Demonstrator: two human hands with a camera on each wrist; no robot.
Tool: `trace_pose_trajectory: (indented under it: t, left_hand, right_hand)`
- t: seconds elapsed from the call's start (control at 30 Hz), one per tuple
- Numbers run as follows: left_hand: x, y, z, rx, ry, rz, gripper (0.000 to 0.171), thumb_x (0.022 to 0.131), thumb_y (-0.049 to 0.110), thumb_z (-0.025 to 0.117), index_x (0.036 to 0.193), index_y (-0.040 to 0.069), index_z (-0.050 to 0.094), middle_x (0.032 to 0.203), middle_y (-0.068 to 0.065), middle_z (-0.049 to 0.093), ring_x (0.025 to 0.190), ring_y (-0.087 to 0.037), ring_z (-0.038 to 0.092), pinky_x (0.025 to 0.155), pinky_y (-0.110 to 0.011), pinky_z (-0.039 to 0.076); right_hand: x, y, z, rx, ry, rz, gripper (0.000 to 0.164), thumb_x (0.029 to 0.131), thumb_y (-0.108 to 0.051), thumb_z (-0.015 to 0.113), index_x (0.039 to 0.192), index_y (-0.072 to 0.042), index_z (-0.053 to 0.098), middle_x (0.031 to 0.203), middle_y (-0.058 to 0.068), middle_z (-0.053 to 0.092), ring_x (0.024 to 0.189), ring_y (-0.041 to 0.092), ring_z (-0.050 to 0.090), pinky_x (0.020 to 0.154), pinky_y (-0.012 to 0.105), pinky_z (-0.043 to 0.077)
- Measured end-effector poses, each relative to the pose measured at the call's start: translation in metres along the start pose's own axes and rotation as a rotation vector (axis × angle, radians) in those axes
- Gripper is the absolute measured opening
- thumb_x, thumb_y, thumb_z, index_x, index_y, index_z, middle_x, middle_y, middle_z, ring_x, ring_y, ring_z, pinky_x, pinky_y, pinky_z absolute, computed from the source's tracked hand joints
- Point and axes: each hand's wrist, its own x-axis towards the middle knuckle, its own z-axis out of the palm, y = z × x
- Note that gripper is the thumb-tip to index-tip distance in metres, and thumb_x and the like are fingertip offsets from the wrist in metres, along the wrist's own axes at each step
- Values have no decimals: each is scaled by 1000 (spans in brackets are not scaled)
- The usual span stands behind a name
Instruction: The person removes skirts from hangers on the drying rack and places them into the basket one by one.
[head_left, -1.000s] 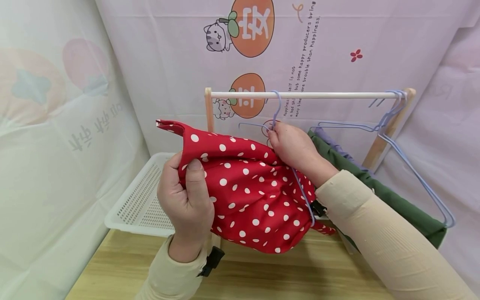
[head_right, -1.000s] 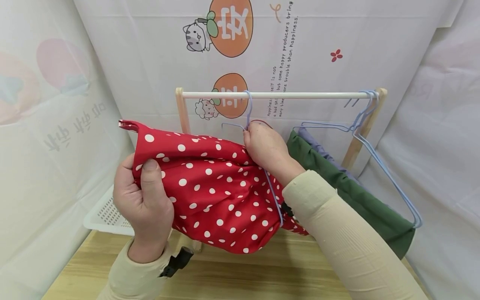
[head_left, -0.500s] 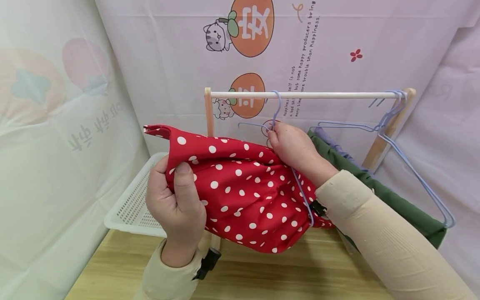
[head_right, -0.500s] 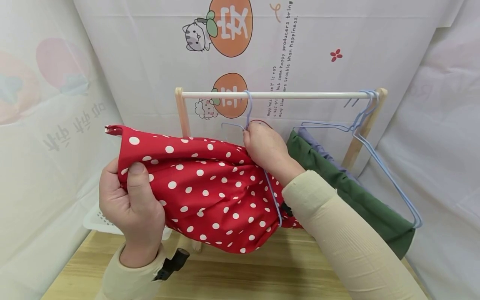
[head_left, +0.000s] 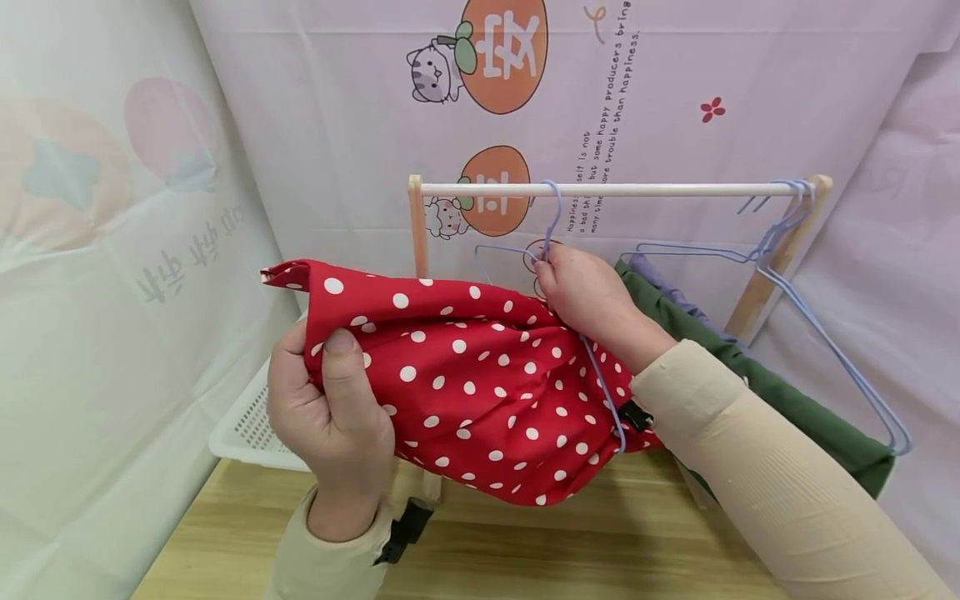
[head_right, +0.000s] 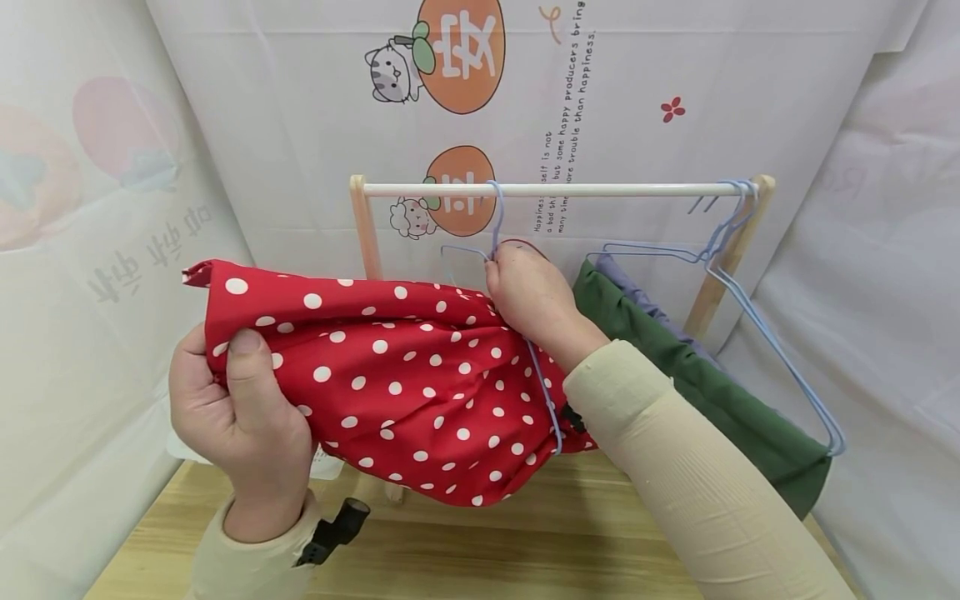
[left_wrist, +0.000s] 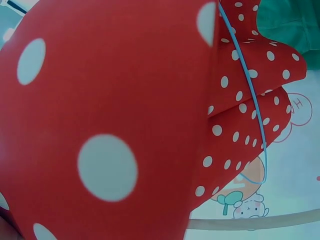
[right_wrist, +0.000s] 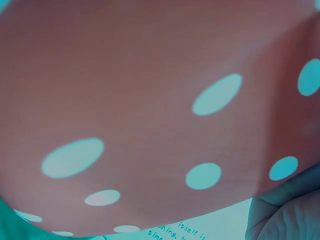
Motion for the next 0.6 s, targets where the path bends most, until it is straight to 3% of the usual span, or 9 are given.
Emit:
trace_pose_trajectory:
  t: [0.6]
  left_hand:
    - [8,2,-3,-36,123,7,21,92,-2,53,103,-15,63,86,-13,72,72,-19,71,68,-23,59]
  right_hand:
    - [-2,1,-1,28,-22,17,33,108,-28,48,126,-4,61,102,16,69,95,31,68,93,50,56]
